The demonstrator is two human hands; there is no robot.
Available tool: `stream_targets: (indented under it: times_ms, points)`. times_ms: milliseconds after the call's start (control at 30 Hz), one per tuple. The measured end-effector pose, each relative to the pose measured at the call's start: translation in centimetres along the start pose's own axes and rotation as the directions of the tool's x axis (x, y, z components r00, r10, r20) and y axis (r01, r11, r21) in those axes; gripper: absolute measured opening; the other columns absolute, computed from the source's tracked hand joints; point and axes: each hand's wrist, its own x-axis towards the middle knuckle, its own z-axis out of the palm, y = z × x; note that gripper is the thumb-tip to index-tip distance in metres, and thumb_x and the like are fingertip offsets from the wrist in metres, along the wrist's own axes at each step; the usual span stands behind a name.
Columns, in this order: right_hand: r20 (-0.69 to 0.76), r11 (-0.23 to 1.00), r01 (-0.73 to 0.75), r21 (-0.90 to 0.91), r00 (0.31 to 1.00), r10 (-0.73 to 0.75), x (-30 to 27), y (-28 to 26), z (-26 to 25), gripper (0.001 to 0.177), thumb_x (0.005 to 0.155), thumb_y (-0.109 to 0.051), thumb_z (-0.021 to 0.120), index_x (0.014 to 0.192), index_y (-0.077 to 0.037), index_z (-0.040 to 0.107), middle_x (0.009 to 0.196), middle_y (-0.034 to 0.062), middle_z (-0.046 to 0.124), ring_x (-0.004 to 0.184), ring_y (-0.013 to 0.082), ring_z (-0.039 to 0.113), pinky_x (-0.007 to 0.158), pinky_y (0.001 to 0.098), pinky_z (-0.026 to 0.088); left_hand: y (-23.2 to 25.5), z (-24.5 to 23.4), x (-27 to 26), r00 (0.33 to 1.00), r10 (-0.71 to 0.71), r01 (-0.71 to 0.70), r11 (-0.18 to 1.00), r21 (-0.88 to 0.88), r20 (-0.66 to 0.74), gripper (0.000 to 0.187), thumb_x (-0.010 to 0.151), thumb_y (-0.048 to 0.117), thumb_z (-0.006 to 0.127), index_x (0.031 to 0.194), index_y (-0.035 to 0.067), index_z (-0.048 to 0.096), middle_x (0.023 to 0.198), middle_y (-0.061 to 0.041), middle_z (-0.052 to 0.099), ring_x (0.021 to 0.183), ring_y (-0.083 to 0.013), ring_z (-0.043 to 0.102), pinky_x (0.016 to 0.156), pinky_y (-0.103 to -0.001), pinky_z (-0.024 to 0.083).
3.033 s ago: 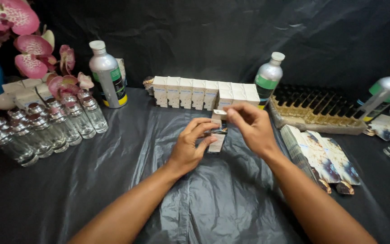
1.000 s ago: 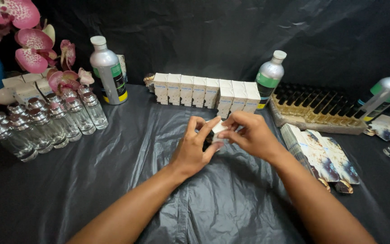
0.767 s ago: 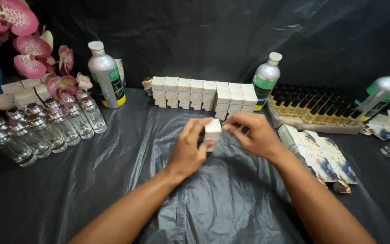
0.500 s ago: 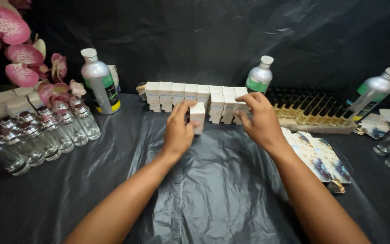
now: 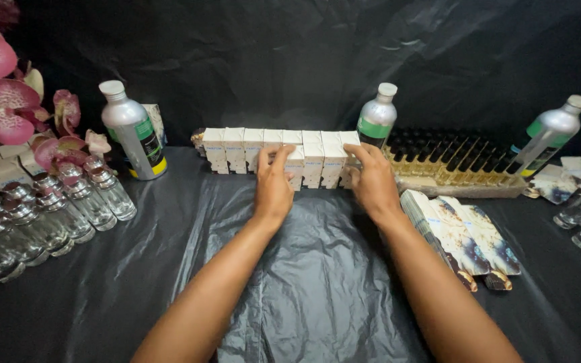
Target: Folding cardboard boxes and placing perfume bottles inside them for retail packaging.
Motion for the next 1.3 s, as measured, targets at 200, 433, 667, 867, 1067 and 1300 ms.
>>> stream_targets:
  times_ms: [200,433,667,867,1067,1300]
  points:
    - [-0.015,1.000,-0.001,0.009,1.000,0.001,-0.7,-1.0,-0.1,0.050,0.090,-0.004,0.068,0.136,-0.022,0.062,0.128,0.0220,0.063,0.118,0.0467,0.063,0.096,0.0574,0.054,-0.7,0.8,-0.4,1.000,0.025,-0.027,0.993,0.119,0.017,0.054,0.087,-0.008,0.068,0.135,0.014,0.058,0.112,-0.012,0.046,0.109,-0.0380,0.060,0.093,-0.050,0.056]
    - [0.011,1.000,-0.021,0.022,1.000,0.021,-1.0,-1.3,-0.2,0.053,0.091,-0.005,0.069,0.140,-0.024,0.058,0.130,0.0205,0.063,0.119,0.0450,0.063,0.095,0.0586,0.054,-0.2,0.6,-0.3,0.999,0.035,-0.036,0.993,0.115,0.018,0.053,0.089,-0.013,0.063,0.136,0.011,0.057,0.107,-0.011,0.043,0.101,-0.0327,0.059,0.082,-0.048,0.060]
    - [0.036,0.998,-0.052,0.022,0.998,0.052,-1.0,-1.8,-0.4,0.054,0.094,-0.008,0.068,0.143,-0.024,0.054,0.133,0.0210,0.059,0.118,0.0476,0.063,0.093,0.0624,0.054,0.3,0.5,-0.7,0.999,0.020,-0.022,0.997,0.071,0.033,0.054,0.091,-0.014,0.060,0.139,0.008,0.056,0.108,-0.013,0.044,0.104,-0.0316,0.059,0.083,-0.048,0.061]
    - [0.053,0.997,-0.052,0.049,0.997,0.050,-1.1,-2.2,-0.7,0.052,0.097,-0.010,0.066,0.145,-0.021,0.051,0.134,0.0232,0.056,0.116,0.0507,0.062,0.090,0.0650,0.056,0.3,0.6,-0.3,1.000,0.024,-0.025,0.996,0.082,0.012,0.055,0.088,-0.001,0.073,0.139,0.008,0.057,0.108,-0.013,0.045,0.103,-0.0296,0.058,0.083,-0.046,0.060]
    - [0.052,0.998,-0.046,0.038,0.998,0.044,-1.1,-1.8,-0.5,0.051,0.097,-0.012,0.065,0.145,-0.021,0.050,0.134,0.0222,0.056,0.116,0.0499,0.063,0.089,0.0638,0.056,-0.4,1.0,-0.2,0.999,0.053,-0.052,0.991,0.122,-0.004,0.057,0.086,0.002,0.075,0.139,0.008,0.056,0.108,-0.013,0.046,0.104,-0.0323,0.059,0.082,-0.049,0.060]
    - [0.042,0.997,-0.054,0.050,0.998,0.052,-1.3,-2.7,-1.0,0.048,0.098,-0.025,0.066,0.144,-0.021,0.052,0.133,0.0237,0.056,0.112,0.0498,0.065,0.086,0.0621,0.058,-0.6,1.2,-0.2,0.998,0.069,-0.067,0.990,0.121,-0.015,0.058,0.085,0.003,0.077,0.139,0.008,0.056,0.108,-0.012,0.045,0.104,-0.0325,0.059,0.082,-0.048,0.060]
